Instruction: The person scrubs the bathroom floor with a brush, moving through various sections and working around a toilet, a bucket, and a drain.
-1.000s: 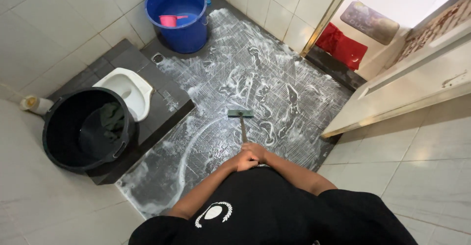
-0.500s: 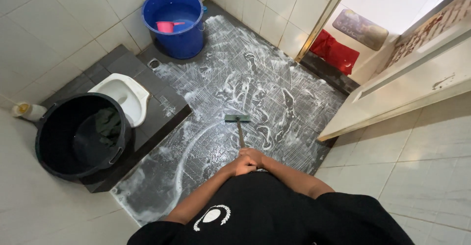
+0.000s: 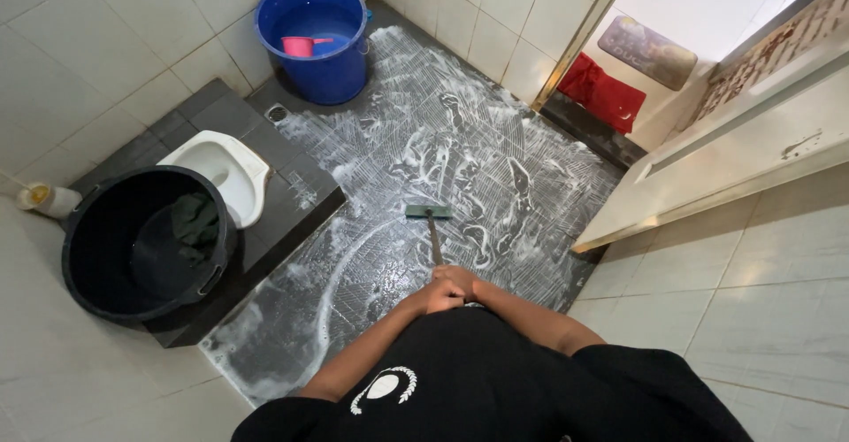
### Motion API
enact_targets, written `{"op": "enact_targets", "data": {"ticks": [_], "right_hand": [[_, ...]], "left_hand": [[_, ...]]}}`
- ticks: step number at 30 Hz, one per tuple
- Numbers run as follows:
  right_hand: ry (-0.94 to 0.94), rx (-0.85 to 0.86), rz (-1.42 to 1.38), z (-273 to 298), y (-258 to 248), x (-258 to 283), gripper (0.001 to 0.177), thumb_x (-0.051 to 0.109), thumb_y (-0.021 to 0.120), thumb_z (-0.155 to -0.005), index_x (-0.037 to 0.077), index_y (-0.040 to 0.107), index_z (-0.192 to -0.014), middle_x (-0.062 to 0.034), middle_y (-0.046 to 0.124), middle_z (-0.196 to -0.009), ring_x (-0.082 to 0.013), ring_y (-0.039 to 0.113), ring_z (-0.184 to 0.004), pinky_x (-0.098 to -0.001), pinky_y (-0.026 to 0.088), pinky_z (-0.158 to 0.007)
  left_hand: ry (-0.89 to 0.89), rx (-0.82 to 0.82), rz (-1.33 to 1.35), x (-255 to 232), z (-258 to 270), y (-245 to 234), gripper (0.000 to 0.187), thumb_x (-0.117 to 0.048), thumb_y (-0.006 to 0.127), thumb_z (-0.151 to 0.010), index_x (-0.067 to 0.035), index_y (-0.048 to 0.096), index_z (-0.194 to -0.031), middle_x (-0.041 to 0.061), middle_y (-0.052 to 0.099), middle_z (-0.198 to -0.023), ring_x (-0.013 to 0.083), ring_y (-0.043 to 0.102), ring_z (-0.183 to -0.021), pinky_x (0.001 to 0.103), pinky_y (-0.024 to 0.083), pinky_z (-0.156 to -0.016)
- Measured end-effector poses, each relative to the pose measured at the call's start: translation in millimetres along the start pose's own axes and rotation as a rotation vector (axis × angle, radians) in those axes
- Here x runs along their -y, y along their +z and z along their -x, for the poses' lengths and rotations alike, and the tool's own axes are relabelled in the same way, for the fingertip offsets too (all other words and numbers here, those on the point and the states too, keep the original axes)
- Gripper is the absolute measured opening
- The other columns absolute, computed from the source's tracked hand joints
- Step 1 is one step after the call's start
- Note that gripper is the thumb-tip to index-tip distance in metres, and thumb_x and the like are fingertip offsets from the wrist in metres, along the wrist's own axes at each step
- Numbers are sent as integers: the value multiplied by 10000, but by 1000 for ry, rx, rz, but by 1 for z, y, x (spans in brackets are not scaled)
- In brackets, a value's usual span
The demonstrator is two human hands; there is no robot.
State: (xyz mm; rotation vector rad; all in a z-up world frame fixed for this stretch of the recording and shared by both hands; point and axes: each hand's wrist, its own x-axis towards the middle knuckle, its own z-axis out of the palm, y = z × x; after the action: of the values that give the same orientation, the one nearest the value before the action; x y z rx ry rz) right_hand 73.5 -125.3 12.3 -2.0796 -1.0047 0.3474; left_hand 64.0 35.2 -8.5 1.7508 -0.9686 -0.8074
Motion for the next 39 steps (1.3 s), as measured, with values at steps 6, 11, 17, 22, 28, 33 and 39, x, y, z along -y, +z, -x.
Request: {"op": "enact_targets", "data": {"ticks": [6,11,17,22,28,33,39], "right_hand": [[6,7,93,-5,3,1,346,226,740,-651,37,655,-928,-140,657,-995,-365,638,-1007,-428,505,-867],[66,39,65,-10,8,-2,300,238,711,-718,62,649,-953,-118,646,-1002,-342,647,-1006,-418,508,-885],[74,6,100,-18,15,-3,379,275,729,-657,55,605,-940,-123,610,-974,-359,634,-969,-439,509,-829],[63,-43,133,-26,28,-2,401,319,722,-624,61,598,-905,-127,618,-942,-371,642,-938,-455,509,-780],[85,-93,149,-37,40,-1,273,322,668,-777,72,612,-871,-124,635,-905,-353,662,-881,-444,521,-758],[133,-123,193,-43,47,4,242,308,645,-801,71,624,-846,-113,649,-885,-347,671,-883,-448,522,-761],[81,-144,140,-37,45,6,252,296,648,-808,59,659,-892,-119,675,-936,-349,666,-907,-437,526,-772]], "left_hand": [[12,5,-15,5,4,-5,244,-227,632,-908,-10,741,-880,130,722,-759,192,665,-699,364,517,-689],[63,-24,-6,6,10,-10,238,-223,644,-894,-4,739,-897,128,726,-778,188,674,-715,359,522,-687],[135,-56,52,-7,29,-25,214,-195,642,-880,-1,732,-867,120,709,-744,185,659,-688,349,517,-672],[204,-46,69,-5,40,-34,222,-186,642,-909,1,701,-804,111,684,-715,181,646,-671,340,506,-671],[159,-115,110,-2,56,-42,248,-224,681,-936,0,714,-834,110,681,-747,188,633,-726,343,493,-693],[119,-128,159,-8,66,-45,245,-224,670,-948,4,710,-864,107,689,-769,191,628,-727,342,493,-695],[187,-164,178,-9,66,-41,264,-234,667,-957,13,699,-867,109,682,-778,201,620,-731,348,489,-695]]}}
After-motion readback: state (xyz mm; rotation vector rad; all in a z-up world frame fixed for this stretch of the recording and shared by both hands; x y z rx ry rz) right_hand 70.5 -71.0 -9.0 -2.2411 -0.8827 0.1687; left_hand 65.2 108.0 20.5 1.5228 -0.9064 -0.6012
